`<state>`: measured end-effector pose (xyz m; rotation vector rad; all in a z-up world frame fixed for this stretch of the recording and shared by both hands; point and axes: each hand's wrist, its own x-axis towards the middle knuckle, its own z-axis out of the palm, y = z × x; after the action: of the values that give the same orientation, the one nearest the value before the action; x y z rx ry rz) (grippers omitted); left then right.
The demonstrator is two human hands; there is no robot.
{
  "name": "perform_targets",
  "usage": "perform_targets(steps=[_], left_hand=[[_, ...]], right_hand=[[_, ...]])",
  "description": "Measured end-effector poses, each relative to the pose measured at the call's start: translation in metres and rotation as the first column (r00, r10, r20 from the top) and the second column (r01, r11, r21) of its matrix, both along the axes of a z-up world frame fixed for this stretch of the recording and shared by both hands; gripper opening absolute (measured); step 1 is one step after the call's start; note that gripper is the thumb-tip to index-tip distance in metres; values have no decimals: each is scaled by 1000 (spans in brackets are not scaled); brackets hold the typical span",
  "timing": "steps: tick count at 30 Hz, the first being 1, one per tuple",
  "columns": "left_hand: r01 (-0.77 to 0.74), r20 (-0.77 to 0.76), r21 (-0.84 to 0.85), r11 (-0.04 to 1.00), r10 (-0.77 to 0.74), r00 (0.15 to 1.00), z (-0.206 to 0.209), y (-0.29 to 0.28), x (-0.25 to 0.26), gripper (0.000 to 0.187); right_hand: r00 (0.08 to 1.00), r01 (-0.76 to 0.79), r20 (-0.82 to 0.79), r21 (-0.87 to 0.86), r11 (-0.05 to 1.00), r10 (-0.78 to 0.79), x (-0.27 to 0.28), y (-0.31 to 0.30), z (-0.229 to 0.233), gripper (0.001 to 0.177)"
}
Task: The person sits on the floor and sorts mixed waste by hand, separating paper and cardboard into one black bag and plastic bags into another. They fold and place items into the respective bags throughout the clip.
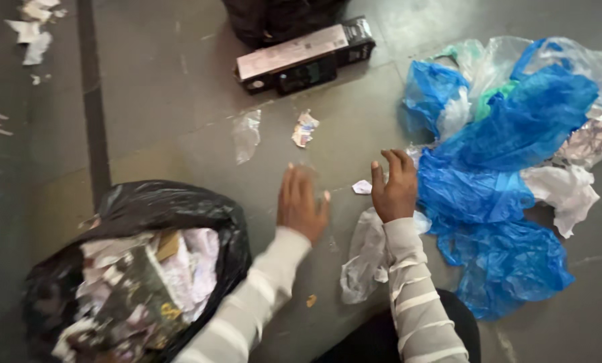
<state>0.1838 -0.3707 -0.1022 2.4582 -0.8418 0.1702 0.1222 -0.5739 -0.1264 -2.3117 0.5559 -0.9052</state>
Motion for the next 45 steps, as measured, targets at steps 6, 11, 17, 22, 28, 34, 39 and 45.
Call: perform_targets(steps=[6,11,17,22,28,34,39,45], left_hand=[[-91,-107,228,969,118,987,-75,-43,119,82],[-95,-231,403,910,202,952,-90,-65,128,91],[63,-185,407,911,15,983,-88,-90,41,111],[91,-25,196,976,-88,996,-103,-95,4,65],[95,4,142,985,-97,995,-114,-85,2,19],[34,56,-116,993,-27,998,-25,-10,-36,12],[-93,258,-98,991,115,959,85,115,-100,16],[-609,513,144,780,467,720,142,251,-132,15]], right_hand=[[998,21,60,118,993,-28,-7,-14,26,28],[995,45,85,149,988,-58,-12,-22,35,26],[995,13,90,206,979,-32,-12,-22,37,24],[998,16,52,215,976,-28,-13,-19,38,23],[999,-22,44,328,945,9,-11,-18,30,23],[999,-32,51,290,956,18,-11,-20,27,23],[999,-32,39,265,964,22,-12,-20,18,21],[994,-89,71,157,984,79,-11,-17,10,19]])
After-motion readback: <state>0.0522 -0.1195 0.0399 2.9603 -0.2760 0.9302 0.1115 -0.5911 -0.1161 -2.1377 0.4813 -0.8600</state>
